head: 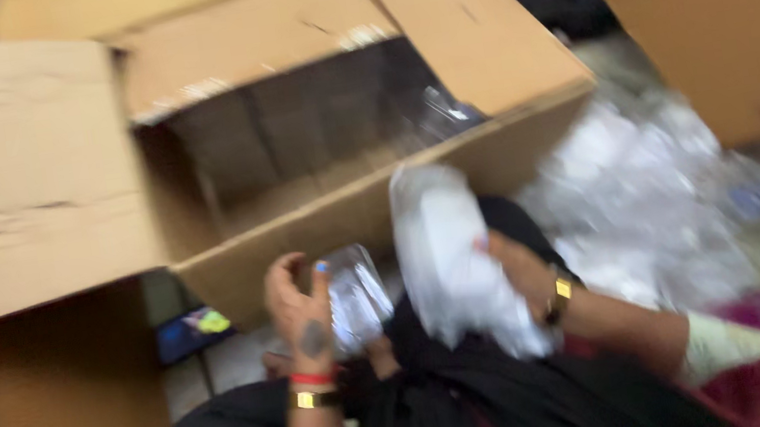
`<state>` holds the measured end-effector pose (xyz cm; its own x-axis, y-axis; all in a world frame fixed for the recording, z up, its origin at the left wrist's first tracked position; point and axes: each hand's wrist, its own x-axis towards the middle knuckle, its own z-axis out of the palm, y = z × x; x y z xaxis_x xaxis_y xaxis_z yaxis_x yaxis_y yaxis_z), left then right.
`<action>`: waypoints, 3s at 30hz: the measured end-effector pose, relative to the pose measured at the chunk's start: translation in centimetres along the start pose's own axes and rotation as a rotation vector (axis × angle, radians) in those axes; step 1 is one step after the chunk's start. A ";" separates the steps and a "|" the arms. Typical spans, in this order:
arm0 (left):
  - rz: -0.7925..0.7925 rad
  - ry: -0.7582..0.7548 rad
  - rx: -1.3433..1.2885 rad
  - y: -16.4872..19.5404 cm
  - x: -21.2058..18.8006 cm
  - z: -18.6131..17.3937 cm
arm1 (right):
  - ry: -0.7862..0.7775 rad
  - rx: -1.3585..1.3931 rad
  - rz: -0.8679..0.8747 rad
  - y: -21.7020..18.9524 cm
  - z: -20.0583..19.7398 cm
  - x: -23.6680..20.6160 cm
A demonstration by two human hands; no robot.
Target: The person sits on the floor and packs clear plastic food containers. They pull plastic bags from a pile, open a container, place it into a bag, and set the bagged container aside, repeating the process while a cardboard box of containers sits in front of them.
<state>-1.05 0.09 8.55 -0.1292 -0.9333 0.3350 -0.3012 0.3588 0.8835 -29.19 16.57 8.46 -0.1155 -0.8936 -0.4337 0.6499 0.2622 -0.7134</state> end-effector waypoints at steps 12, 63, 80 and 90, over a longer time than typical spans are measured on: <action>-0.190 -0.465 0.595 -0.6 -3.0 4.3 | 1.111 -0.113 -0.605 -9.9 -22.3 -4.5; -0.484 -0.686 -0.135 -1.2 -8.9 7.7 | -0.013 -0.264 -0.552 8.0 -3.6 10.2; -0.414 -0.297 -0.773 -2.2 -6.7 5.7 | -0.238 -0.248 -0.474 8.7 -0.8 9.2; -0.557 -0.307 -0.772 -2.2 -6.5 5.8 | -0.280 -0.243 -0.435 8.3 0.1 8.8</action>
<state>-5.06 5.44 2.54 -0.4274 -0.8830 -0.1943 0.2894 -0.3372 0.8958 -24.71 10.86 -1.22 -0.1084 -0.9919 0.0668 0.3918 -0.1044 -0.9141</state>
